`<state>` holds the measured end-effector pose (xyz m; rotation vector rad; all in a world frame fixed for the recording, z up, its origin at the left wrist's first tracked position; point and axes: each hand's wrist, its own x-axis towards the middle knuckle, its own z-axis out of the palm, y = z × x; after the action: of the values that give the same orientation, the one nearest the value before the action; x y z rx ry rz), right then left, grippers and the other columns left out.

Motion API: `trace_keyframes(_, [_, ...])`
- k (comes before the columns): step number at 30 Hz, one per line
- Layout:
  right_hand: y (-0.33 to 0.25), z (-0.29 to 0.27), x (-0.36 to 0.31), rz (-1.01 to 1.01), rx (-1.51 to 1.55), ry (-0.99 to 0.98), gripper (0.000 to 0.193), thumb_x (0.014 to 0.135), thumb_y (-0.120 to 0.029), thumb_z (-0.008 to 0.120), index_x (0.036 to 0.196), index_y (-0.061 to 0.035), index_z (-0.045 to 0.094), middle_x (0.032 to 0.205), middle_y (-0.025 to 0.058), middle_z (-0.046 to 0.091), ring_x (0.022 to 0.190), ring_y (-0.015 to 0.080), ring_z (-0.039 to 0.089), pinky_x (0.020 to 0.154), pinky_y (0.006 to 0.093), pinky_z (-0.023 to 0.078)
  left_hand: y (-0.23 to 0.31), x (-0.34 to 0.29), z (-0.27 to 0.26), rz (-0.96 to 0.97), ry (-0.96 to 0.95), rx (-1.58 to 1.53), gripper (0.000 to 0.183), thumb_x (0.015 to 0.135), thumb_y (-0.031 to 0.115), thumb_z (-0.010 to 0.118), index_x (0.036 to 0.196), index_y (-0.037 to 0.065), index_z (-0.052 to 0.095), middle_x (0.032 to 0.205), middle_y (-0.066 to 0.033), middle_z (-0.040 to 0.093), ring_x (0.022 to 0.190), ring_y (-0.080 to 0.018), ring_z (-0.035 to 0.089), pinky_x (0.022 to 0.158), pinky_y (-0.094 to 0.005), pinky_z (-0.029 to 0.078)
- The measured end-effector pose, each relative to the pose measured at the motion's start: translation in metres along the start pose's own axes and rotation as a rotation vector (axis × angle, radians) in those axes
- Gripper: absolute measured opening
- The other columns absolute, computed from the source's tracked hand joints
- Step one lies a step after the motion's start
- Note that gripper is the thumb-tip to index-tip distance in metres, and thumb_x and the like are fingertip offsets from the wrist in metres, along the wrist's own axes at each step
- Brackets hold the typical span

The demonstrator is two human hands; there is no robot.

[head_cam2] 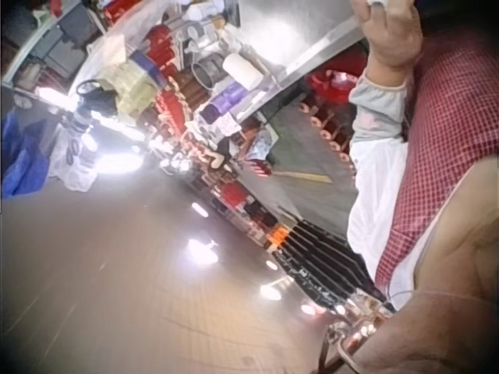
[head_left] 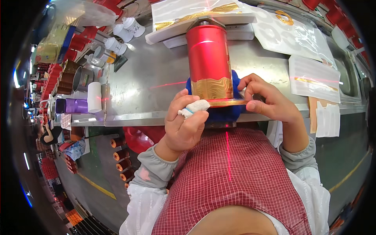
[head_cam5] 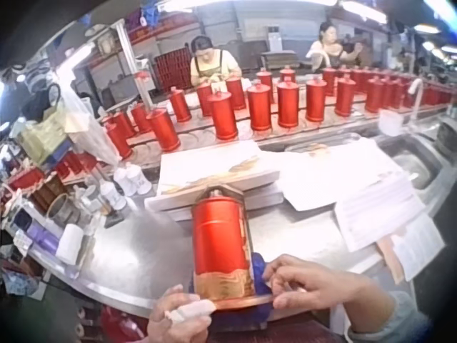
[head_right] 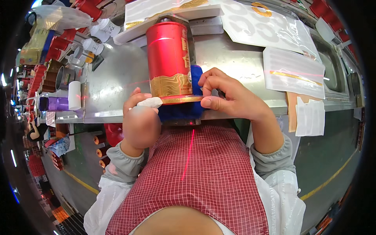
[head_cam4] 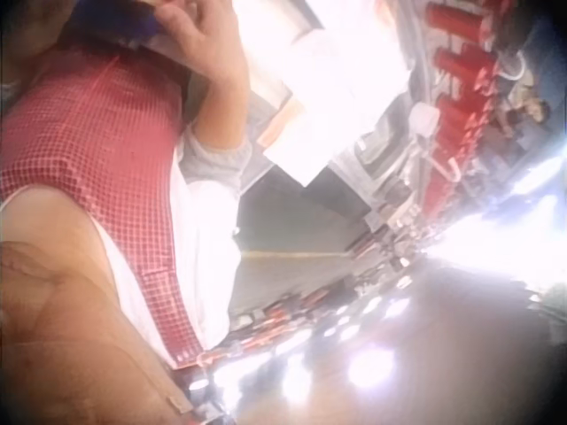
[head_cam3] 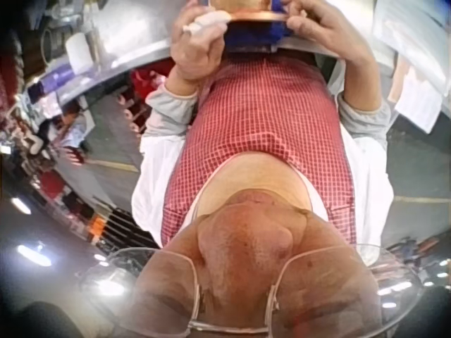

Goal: The person applies a gold decorative label to a red cylindrical can. They peel the label from a backing sheet, wrap it around the can, and smooth it down with their fingers. They then use a green plastic scraper to press the label firmly against the can's surface and trim the excess edges.

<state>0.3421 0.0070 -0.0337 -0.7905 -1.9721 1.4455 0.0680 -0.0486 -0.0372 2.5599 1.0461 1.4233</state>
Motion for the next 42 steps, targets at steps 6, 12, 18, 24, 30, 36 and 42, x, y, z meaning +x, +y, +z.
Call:
trace_keyframes(6, [0.003, 0.002, 0.0, 0.018, 0.048, 0.014, 0.02, 0.086, -0.021, 0.071, 0.085, -0.0057, 0.058, 0.108, 0.0082, 0.052, 0.101, 0.0181, 0.05, 0.091, 0.0309, 0.04, 0.0, 0.016, 0.005, 0.17, -0.17, 0.007, 0.022, 0.077, 0.004, 0.07, 0.096, 0.009, 0.064, 0.093, -0.0078, 0.069, 0.11, -0.03, 0.061, 0.105, -0.0539, 0.043])
trace_keyframes(12, [-0.001, -0.003, 0.002, 0.067, 0.031, -0.045, 0.023, 0.089, -0.025, 0.07, 0.087, -0.0081, 0.056, 0.115, 0.0067, 0.05, 0.106, 0.0162, 0.046, 0.094, 0.0305, 0.035, -0.006, 0.019, 0.021, -0.081, -0.098, -0.046, 0.046, 0.082, 0.009, 0.077, 0.121, 0.007, 0.052, 0.124, -0.0197, 0.059, 0.126, -0.0402, 0.051, 0.113, -0.0559, 0.031])
trace_keyframes(18, [-0.001, -0.012, 0.001, 0.025, 0.023, -0.038, 0.019, 0.088, -0.019, 0.069, 0.087, -0.0045, 0.058, 0.108, 0.0066, 0.052, 0.096, 0.0156, 0.049, 0.085, 0.0287, 0.041, -0.007, -0.013, 0.02, -0.178, 0.061, -0.163, 0.039, 0.091, 0.009, 0.067, 0.123, 0.005, 0.046, 0.125, -0.022, 0.058, 0.129, -0.0386, 0.048, 0.113, -0.0536, 0.029])
trace_keyframes(24, [0.005, -0.018, -0.009, 0.081, 0.107, -0.029, 0.021, 0.095, -0.023, 0.062, 0.088, -0.0038, 0.058, 0.108, 0.0066, 0.053, 0.094, 0.014, 0.049, 0.082, 0.0268, 0.042, -0.003, -0.01, 0.004, 0.053, -0.024, 0.032, 0.018, 0.079, 0.003, 0.074, 0.094, 0.008, 0.065, 0.107, -0.0155, 0.067, 0.109, -0.0318, 0.061, 0.102, -0.051, 0.045])
trace_keyframes(30, [0.01, -0.015, -0.009, 0.133, 0.184, -0.021, 0.022, 0.096, -0.024, 0.061, 0.085, -0.0065, 0.054, 0.11, 0.0057, 0.05, 0.095, 0.0126, 0.046, 0.084, 0.0256, 0.04, -0.006, 0.013, 0.002, 0.283, -0.211, 0.045, 0.028, 0.075, -0.002, 0.074, 0.098, 0.01, 0.063, 0.103, -0.014, 0.067, 0.11, -0.0317, 0.062, 0.108, -0.0524, 0.04])
trace_keyframes(36, [0.004, -0.017, -0.005, 0.031, 0.06, -0.037, 0.025, 0.091, -0.027, 0.067, 0.083, -0.007, 0.054, 0.11, 0.0064, 0.051, 0.098, 0.0137, 0.048, 0.085, 0.0271, 0.04, -0.013, 0.016, 0.02, -0.025, -0.12, -0.1, 0.04, 0.084, 0.011, 0.075, 0.117, 0.007, 0.053, 0.121, -0.0206, 0.061, 0.122, -0.0405, 0.056, 0.113, -0.0578, 0.03])
trace_keyframes(42, [0.009, -0.021, -0.005, 0.1, 0.065, -0.035, 0.025, 0.092, -0.026, 0.067, 0.084, -0.0053, 0.056, 0.107, 0.0061, 0.052, 0.096, 0.0143, 0.049, 0.084, 0.0276, 0.041, -0.01, -0.007, 0.014, -0.128, -0.022, -0.076, 0.033, 0.088, 0.006, 0.069, 0.115, 0.005, 0.05, 0.121, -0.0224, 0.061, 0.126, -0.0386, 0.051, 0.114, -0.0573, 0.025])
